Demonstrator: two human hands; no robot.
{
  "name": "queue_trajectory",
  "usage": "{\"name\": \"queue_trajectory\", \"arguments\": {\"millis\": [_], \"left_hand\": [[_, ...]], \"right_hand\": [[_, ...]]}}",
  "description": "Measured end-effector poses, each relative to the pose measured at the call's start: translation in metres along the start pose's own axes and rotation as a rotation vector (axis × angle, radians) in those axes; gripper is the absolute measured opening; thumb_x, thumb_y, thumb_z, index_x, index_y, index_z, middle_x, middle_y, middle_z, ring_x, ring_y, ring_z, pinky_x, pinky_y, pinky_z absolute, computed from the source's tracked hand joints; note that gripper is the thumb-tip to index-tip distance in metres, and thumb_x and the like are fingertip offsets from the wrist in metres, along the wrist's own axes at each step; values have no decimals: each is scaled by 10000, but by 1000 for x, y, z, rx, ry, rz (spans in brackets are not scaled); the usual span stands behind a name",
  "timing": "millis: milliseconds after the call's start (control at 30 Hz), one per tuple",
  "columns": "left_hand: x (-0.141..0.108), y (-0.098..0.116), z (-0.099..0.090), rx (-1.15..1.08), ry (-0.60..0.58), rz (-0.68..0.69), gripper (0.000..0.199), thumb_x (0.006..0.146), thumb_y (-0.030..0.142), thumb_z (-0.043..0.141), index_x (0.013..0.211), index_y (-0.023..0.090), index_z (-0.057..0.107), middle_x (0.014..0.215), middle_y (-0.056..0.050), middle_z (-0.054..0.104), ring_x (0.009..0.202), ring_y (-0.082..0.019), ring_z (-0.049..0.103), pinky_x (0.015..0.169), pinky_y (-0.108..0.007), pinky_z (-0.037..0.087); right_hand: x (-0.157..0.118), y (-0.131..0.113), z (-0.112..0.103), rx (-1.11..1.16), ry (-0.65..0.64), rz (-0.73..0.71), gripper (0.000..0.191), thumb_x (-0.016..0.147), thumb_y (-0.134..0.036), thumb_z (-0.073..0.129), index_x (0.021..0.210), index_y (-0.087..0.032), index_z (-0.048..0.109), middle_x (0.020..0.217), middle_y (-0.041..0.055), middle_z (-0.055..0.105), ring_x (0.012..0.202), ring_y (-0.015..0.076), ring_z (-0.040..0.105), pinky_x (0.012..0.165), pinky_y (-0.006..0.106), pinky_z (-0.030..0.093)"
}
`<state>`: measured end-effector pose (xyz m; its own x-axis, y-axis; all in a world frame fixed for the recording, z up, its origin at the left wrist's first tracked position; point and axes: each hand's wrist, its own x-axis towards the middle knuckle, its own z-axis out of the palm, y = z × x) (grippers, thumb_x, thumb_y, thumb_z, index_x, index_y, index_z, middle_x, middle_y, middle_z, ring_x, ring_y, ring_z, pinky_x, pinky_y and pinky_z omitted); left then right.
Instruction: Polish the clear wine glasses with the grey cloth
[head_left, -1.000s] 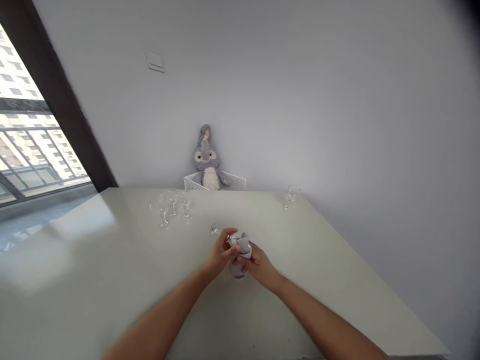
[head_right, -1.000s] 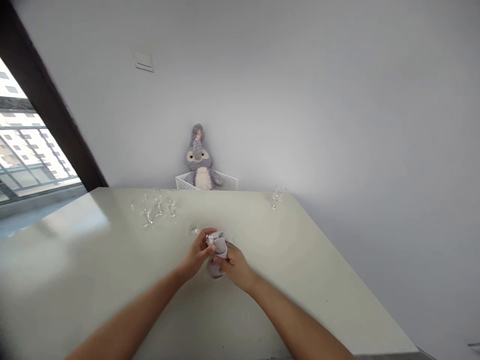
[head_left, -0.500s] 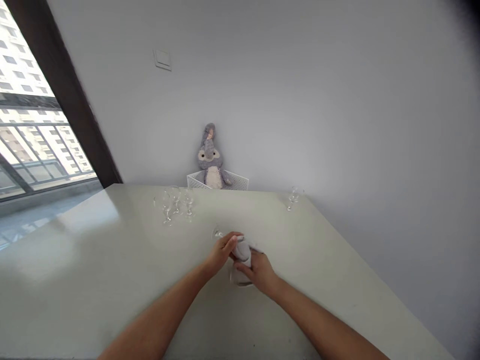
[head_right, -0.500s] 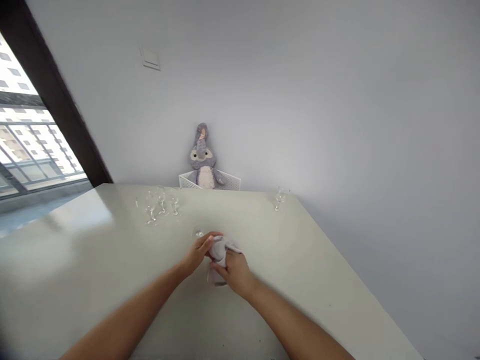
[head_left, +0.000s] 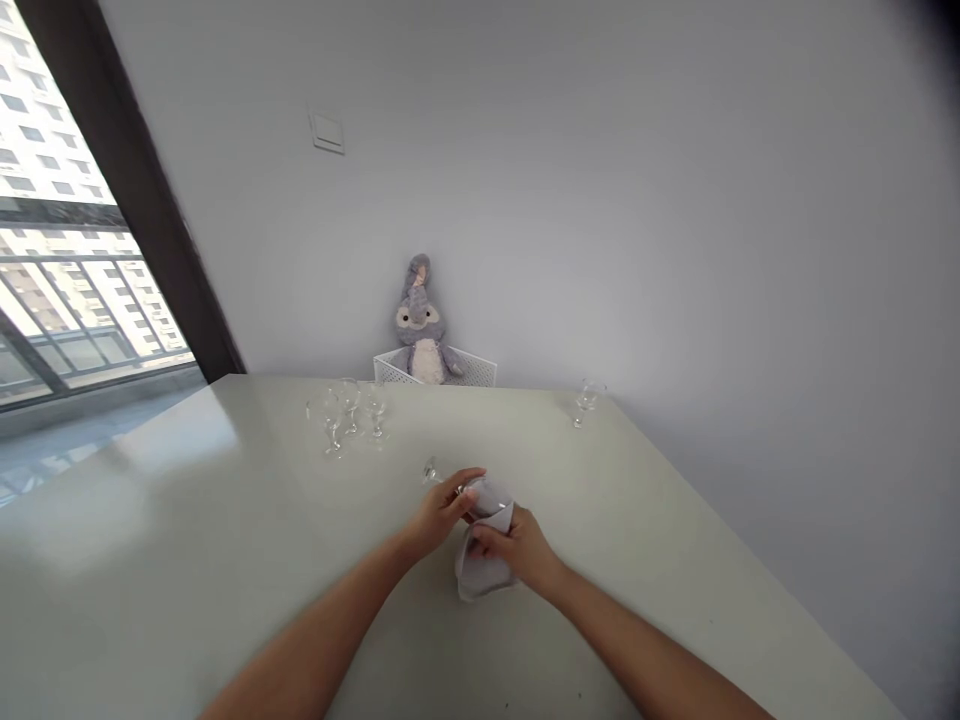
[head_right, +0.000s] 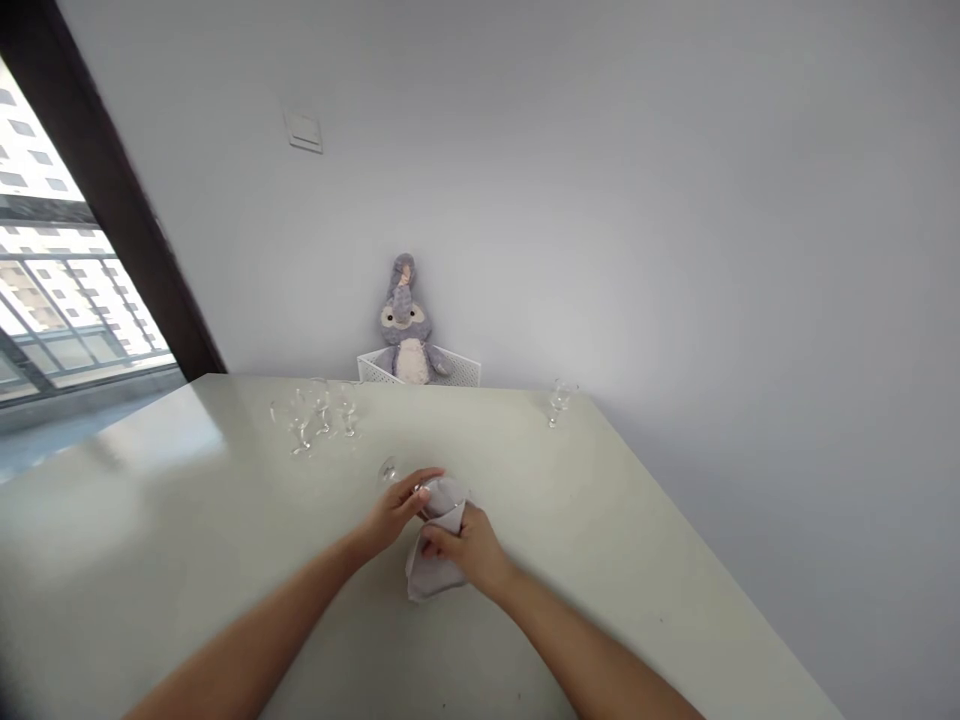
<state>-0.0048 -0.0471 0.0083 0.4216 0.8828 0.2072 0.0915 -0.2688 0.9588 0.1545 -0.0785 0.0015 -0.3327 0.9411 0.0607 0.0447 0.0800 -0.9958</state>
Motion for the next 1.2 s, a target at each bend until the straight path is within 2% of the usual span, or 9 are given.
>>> {"name": "queue_trajectory", "arguments": {"millis": [100, 333, 400, 533, 633, 833, 967, 1100, 1200], "left_hand": [[-1, -1, -1, 68, 14, 29, 445, 842, 466, 326, 1130, 182, 512, 931, -62, 601, 815, -180, 553, 720, -318, 450], [-5, 10, 7, -7, -42, 170, 558, 772, 389, 524, 1278, 234, 348, 1243, -97, 443, 1040, -207, 476, 868, -344, 402], [-3, 5, 9, -61, -12, 133, 571, 762, 403, 535, 1273, 235, 344, 1139, -85, 508, 937, -181, 521, 811, -329, 432], [2, -9, 10, -77, 61, -46, 531, 814, 486, 391, 1262, 203, 350, 718, 2, 534, 597, -114, 505, 569, -264, 454], [2, -12, 12, -84, 58, -76, 475, 844, 501, 281, 1110, 168, 491, 750, -28, 531, 629, -125, 502, 534, -242, 444], [1, -8, 13, -165, -43, 24, 546, 781, 402, 511, 1271, 241, 333, 1123, -68, 489, 934, -170, 496, 792, -307, 435], [3, -9, 12, -164, 12, 56, 468, 775, 370, 531, 1203, 207, 435, 1115, -86, 509, 964, -180, 490, 839, -311, 402], [5, -10, 11, -79, 72, -6, 423, 764, 399, 530, 1140, 210, 490, 962, -53, 564, 794, -149, 528, 728, -291, 448], [6, -14, 11, -54, 99, -53, 410, 786, 455, 464, 1090, 187, 524, 849, -46, 588, 681, -142, 545, 622, -278, 465]], "right_hand": [[-1, 1, 3, -132, 60, -105, 251, 657, -374, 654, 534, -162, 598, 600, 29, 618, 620, 142, 547, 605, 259, 424], [5, -8, -9, 632, -34, 158, 261, 735, -423, 588, 804, -172, 586, 562, -15, 581, 453, 100, 514, 468, 224, 412], [4, -6, -10, 542, -71, 146, 280, 750, -440, 562, 816, -169, 590, 559, -7, 589, 453, 108, 520, 472, 230, 414], [0, 2, -8, -57, -91, -24, 281, 748, -430, 553, 678, -167, 625, 587, 30, 617, 550, 153, 557, 562, 281, 431], [0, 7, -10, -350, -29, -202, 289, 745, -395, 562, 562, -180, 625, 629, 40, 627, 661, 174, 563, 672, 305, 421], [8, 11, -21, 188, -96, 8, 359, 741, -472, 549, 656, -134, 632, 543, 40, 612, 502, 148, 559, 538, 287, 436], [8, 9, -24, 490, -128, 104, 355, 697, -469, 611, 692, -114, 611, 572, 52, 623, 474, 134, 564, 495, 258, 428], [5, 8, -24, 479, -150, 118, 339, 712, -462, 598, 730, -124, 613, 591, 51, 630, 494, 140, 574, 505, 263, 434], [3, 10, -22, 207, -145, 49, 305, 731, -439, 578, 690, -143, 640, 600, 46, 639, 524, 146, 568, 542, 280, 434]]}}
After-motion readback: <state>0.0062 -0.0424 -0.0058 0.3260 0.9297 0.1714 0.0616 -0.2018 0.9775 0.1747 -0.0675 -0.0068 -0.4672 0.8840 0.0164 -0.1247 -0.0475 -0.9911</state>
